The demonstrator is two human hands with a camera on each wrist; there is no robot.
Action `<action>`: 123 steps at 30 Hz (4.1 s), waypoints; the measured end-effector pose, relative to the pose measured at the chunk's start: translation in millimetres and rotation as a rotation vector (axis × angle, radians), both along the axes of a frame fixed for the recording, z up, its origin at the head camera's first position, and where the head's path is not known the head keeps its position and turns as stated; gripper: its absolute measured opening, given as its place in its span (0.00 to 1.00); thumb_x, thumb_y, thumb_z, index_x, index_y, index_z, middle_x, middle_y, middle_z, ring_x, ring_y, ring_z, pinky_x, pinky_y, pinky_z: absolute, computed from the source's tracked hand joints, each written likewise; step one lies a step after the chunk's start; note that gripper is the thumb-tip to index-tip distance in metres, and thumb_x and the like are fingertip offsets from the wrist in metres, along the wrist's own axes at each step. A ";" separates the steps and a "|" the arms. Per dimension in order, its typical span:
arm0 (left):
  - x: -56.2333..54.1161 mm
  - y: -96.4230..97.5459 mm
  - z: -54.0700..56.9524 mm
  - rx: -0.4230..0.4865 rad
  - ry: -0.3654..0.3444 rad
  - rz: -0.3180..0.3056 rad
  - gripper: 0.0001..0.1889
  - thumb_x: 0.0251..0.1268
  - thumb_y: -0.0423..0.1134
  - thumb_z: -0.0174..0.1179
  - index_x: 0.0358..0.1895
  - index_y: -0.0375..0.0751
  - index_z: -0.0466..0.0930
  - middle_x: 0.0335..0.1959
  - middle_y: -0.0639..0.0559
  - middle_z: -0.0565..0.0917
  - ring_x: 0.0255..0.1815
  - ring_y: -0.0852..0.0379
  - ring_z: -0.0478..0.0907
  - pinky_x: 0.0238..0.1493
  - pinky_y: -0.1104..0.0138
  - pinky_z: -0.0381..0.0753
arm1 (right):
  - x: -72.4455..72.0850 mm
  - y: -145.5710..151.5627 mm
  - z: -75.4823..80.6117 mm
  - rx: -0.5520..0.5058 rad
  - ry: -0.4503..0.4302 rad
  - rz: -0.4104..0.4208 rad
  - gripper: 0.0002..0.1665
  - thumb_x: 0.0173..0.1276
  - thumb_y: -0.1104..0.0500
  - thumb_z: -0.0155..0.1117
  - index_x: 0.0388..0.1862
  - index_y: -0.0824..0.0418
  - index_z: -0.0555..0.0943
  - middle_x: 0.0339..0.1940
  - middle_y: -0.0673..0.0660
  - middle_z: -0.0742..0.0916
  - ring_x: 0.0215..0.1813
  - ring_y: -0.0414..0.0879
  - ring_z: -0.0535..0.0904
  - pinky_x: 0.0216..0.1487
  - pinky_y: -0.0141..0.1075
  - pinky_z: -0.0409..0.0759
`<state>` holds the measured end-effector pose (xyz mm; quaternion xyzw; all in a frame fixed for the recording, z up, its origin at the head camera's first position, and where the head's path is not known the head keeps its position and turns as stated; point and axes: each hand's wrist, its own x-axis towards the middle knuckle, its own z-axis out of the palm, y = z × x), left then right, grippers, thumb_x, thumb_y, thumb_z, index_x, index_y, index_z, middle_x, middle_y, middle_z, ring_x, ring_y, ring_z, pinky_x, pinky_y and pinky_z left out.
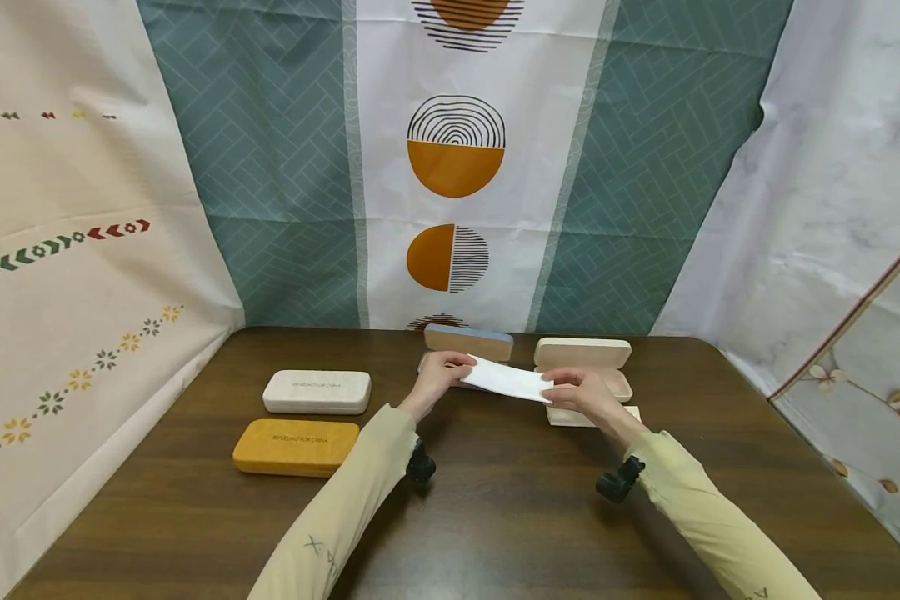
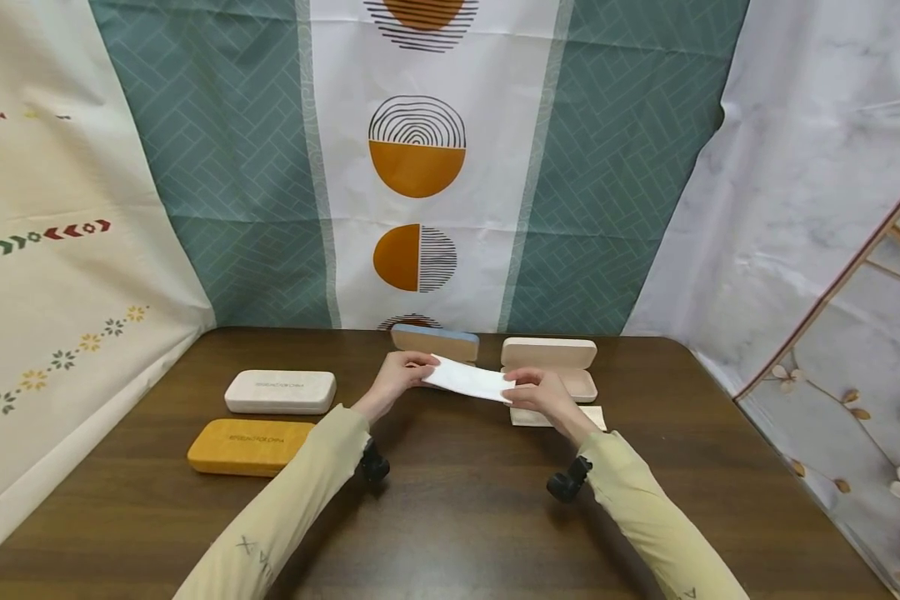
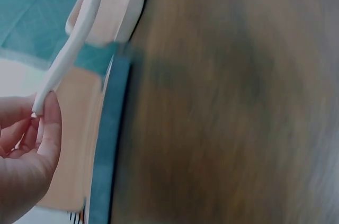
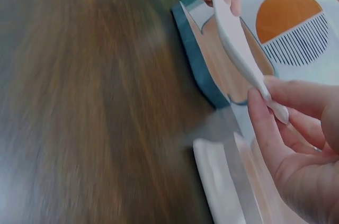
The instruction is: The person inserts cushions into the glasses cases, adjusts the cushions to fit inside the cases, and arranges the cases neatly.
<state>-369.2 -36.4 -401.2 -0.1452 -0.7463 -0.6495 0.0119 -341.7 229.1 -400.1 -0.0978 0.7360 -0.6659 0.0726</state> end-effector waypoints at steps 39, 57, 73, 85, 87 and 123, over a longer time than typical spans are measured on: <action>-41.3 -47.2 -10.7 -0.293 0.013 0.307 0.08 0.48 0.24 0.65 0.34 0.31 0.84 0.31 0.44 0.81 0.35 0.50 0.73 0.35 0.64 0.74 | -49.5 -78.3 -25.0 0.246 0.241 -0.231 0.09 0.52 0.73 0.66 0.35 0.73 0.82 0.32 0.61 0.84 0.35 0.45 0.76 0.32 0.29 0.71; -47.8 -46.5 -19.6 -0.353 0.087 0.329 0.10 0.43 0.19 0.66 0.32 0.29 0.83 0.27 0.42 0.79 0.30 0.51 0.73 0.34 0.63 0.74 | -51.5 -89.9 -29.5 0.382 0.290 -0.330 0.07 0.51 0.74 0.65 0.32 0.70 0.83 0.30 0.59 0.84 0.32 0.48 0.76 0.30 0.32 0.73; -51.0 -47.8 -26.9 -0.308 -0.029 0.415 0.17 0.41 0.23 0.69 0.38 0.30 0.79 0.33 0.40 0.78 0.36 0.46 0.75 0.42 0.58 0.72 | -39.8 -101.2 -21.8 0.411 0.259 -0.405 0.16 0.49 0.77 0.63 0.40 0.73 0.79 0.36 0.66 0.81 0.38 0.54 0.75 0.37 0.40 0.74; -26.9 -41.1 -16.2 -0.261 -0.035 0.462 0.17 0.42 0.25 0.70 0.39 0.30 0.77 0.32 0.41 0.77 0.37 0.46 0.72 0.35 0.63 0.73 | -49.8 -86.3 -29.5 0.285 0.195 -0.395 0.14 0.52 0.74 0.64 0.40 0.72 0.79 0.36 0.63 0.81 0.39 0.51 0.75 0.36 0.34 0.74; -56.8 -46.5 -47.4 -0.255 0.027 0.487 0.20 0.37 0.30 0.74 0.37 0.34 0.77 0.29 0.44 0.77 0.34 0.49 0.71 0.33 0.63 0.73 | -54.8 -84.5 -33.3 0.269 0.185 -0.409 0.15 0.53 0.72 0.66 0.41 0.71 0.78 0.38 0.63 0.81 0.40 0.52 0.75 0.39 0.36 0.75; -13.9 -24.3 -11.1 0.000 -0.043 0.378 0.34 0.56 0.49 0.63 0.61 0.36 0.61 0.59 0.39 0.65 0.59 0.47 0.61 0.53 0.53 0.64 | -42.9 -108.4 -19.8 0.074 0.209 -0.362 0.37 0.65 0.46 0.57 0.63 0.65 0.57 0.67 0.61 0.61 0.66 0.53 0.56 0.61 0.44 0.55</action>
